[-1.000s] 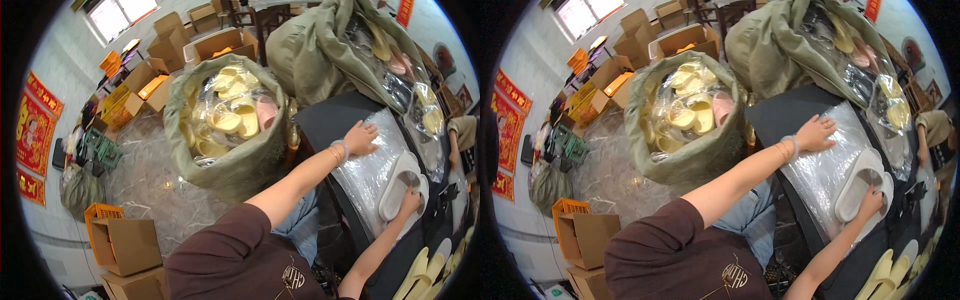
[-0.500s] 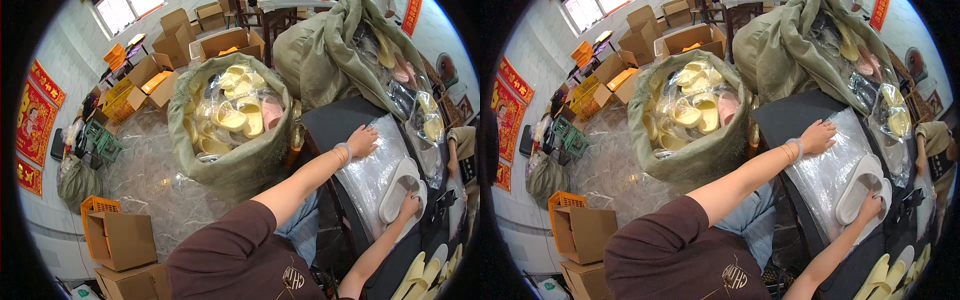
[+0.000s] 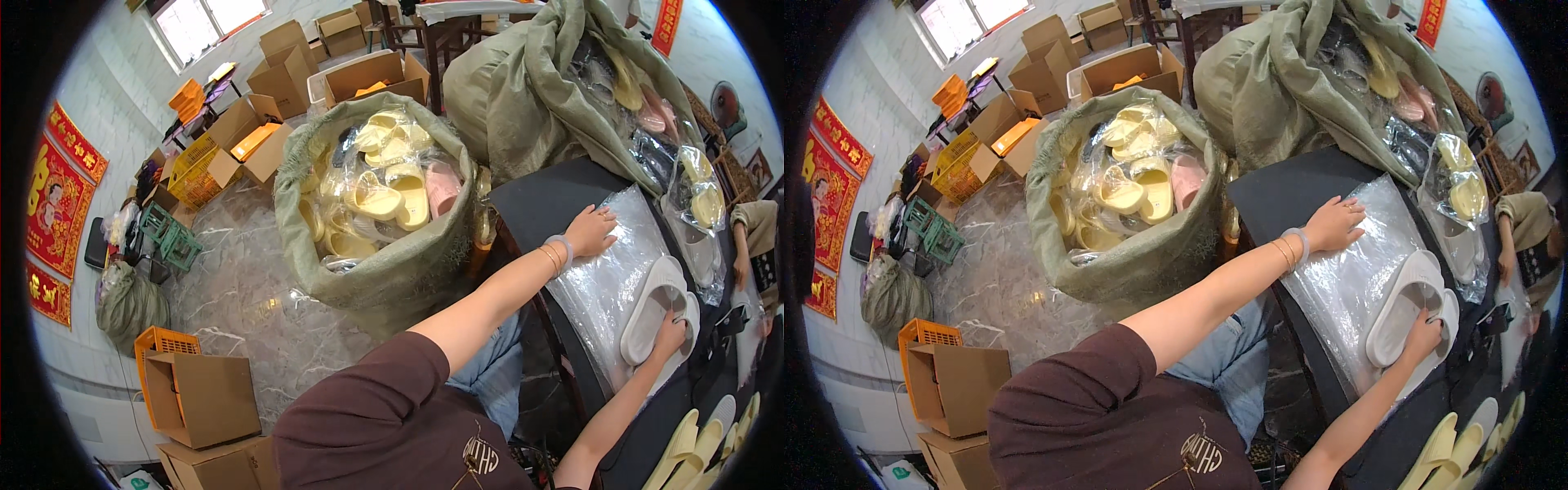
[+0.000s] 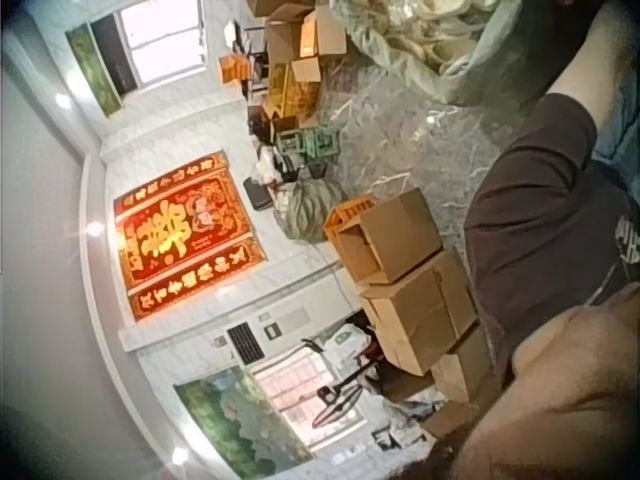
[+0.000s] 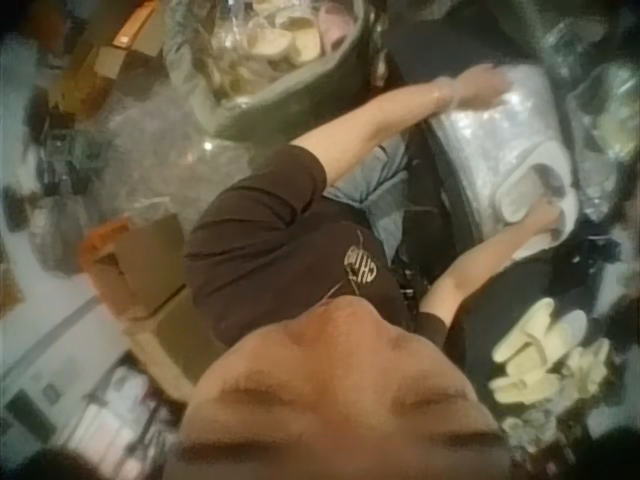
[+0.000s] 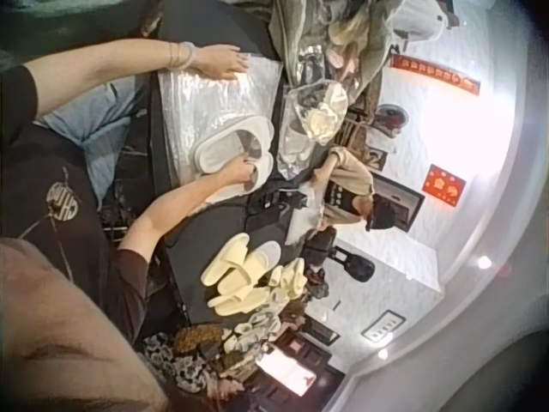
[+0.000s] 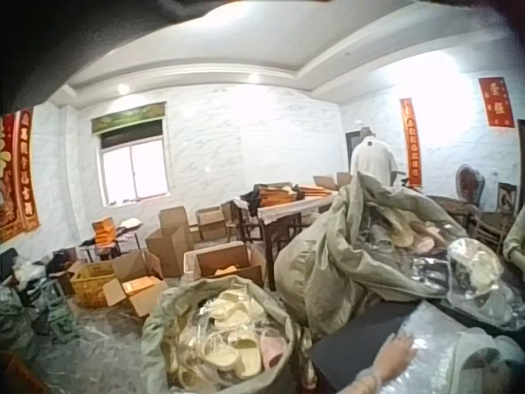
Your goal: The person unpacks pairs of yellow and white plastic slippers from a large green sack and places them onto a table. They arrange the slippers on clear plastic packaging sheets, sometimes using a handheld sealing device to close the packages. The person works continuously, moving slippers from the sack to the packaging area.
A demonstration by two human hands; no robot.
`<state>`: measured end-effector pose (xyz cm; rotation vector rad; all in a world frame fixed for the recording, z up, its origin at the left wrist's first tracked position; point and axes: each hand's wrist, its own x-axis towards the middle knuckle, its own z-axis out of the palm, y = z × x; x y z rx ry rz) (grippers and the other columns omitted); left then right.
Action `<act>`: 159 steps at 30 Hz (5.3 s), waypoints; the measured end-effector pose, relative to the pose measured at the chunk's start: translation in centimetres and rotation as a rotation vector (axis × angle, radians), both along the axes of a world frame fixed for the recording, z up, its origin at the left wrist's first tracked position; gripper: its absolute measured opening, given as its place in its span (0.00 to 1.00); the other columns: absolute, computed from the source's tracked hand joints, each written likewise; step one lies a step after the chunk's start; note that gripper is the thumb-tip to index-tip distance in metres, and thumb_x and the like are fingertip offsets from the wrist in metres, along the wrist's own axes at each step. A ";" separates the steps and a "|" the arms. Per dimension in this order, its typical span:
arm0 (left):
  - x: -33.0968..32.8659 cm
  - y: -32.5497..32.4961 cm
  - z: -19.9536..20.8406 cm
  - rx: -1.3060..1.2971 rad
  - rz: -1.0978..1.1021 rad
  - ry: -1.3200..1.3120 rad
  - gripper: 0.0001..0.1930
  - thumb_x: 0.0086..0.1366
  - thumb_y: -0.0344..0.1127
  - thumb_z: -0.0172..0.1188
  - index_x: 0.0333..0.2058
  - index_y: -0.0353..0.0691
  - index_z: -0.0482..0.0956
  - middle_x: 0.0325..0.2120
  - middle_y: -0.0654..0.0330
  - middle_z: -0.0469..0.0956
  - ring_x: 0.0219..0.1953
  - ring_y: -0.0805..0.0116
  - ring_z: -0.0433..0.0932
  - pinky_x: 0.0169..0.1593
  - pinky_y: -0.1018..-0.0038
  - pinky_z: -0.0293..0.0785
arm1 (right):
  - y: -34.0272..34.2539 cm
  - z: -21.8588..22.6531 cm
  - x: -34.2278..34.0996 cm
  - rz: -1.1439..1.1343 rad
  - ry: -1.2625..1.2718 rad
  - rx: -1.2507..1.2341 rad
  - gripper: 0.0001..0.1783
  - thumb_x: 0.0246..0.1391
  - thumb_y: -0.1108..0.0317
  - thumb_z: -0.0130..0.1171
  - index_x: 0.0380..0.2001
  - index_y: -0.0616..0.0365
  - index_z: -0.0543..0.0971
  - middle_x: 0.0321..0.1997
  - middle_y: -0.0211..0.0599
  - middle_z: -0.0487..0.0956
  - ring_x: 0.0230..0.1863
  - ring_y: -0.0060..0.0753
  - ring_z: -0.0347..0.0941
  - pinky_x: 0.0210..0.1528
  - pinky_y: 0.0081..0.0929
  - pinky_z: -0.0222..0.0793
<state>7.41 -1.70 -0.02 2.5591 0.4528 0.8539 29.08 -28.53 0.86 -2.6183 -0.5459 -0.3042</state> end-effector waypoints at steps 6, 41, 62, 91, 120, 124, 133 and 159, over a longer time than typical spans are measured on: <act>-0.2 -0.2 0.4 0.001 -0.003 -0.003 0.20 0.64 0.45 0.52 0.48 0.38 0.74 0.55 0.57 0.70 0.62 0.58 0.62 0.64 0.57 0.55 | -0.2 0.2 -0.1 0.017 -0.016 0.014 0.29 0.53 0.48 0.54 0.41 0.68 0.77 0.45 0.59 0.77 0.48 0.61 0.72 0.51 0.46 0.65; -10.0 5.2 3.8 -0.010 0.386 -0.685 0.18 0.51 0.23 0.54 0.43 0.34 0.75 0.46 0.47 0.74 0.53 0.49 0.70 0.59 0.63 0.64 | 0.0 0.6 -1.0 -0.009 0.004 0.044 0.24 0.53 0.54 0.55 0.41 0.68 0.76 0.45 0.60 0.77 0.48 0.61 0.72 0.50 0.47 0.65; -47.1 25.0 -1.8 0.136 1.274 0.172 0.17 0.56 0.28 0.52 0.46 0.43 0.76 0.39 0.47 0.77 0.43 0.48 0.76 0.43 0.60 0.73 | 0.4 1.0 -2.3 0.013 -0.033 0.048 0.23 0.53 0.57 0.55 0.41 0.69 0.76 0.45 0.59 0.76 0.47 0.63 0.70 0.51 0.48 0.63; -23.7 -2.7 2.4 -0.629 0.376 -0.305 0.29 0.63 0.28 0.53 0.62 0.33 0.57 0.55 0.50 0.67 0.57 0.60 0.67 0.59 0.67 0.61 | -10.9 12.6 -8.5 0.091 0.066 0.547 0.22 0.52 0.56 0.59 0.28 0.71 0.77 0.23 0.48 0.78 0.25 0.46 0.74 0.35 0.37 0.67; -4.9 -14.9 3.1 0.126 -0.231 0.151 0.25 0.61 0.46 0.56 0.54 0.40 0.71 0.60 0.49 0.63 0.64 0.50 0.58 0.64 0.55 0.52 | -40.3 3.3 6.1 -1.063 -0.127 -0.166 0.16 0.60 0.62 0.45 0.49 0.51 0.72 0.52 0.37 0.75 0.57 0.45 0.66 0.56 0.45 0.58; -4.9 -14.8 3.4 0.127 -0.210 0.147 0.25 0.61 0.46 0.57 0.54 0.40 0.71 0.59 0.49 0.64 0.64 0.50 0.58 0.64 0.56 0.53 | -39.9 2.1 8.6 -1.081 -0.071 -0.249 0.19 0.61 0.60 0.45 0.54 0.49 0.69 0.57 0.34 0.72 0.58 0.46 0.65 0.57 0.45 0.58; -4.6 -15.1 3.2 0.075 -0.226 0.087 0.24 0.61 0.45 0.57 0.53 0.40 0.72 0.57 0.48 0.66 0.62 0.50 0.61 0.64 0.57 0.54 | -48.4 2.8 9.4 -0.754 -0.070 0.095 0.30 0.43 0.74 0.47 0.55 0.60 0.69 0.50 0.56 0.75 0.53 0.52 0.70 0.54 0.40 0.64; -6.0 -14.5 1.2 0.071 -0.168 -0.013 0.24 0.63 0.46 0.53 0.54 0.38 0.69 0.56 0.46 0.66 0.62 0.49 0.60 0.63 0.56 0.55 | 4.5 -1.4 -7.3 0.472 1.417 1.359 0.17 0.61 0.71 0.48 0.52 0.62 0.67 0.55 0.43 0.73 0.48 0.27 0.72 0.48 0.24 0.70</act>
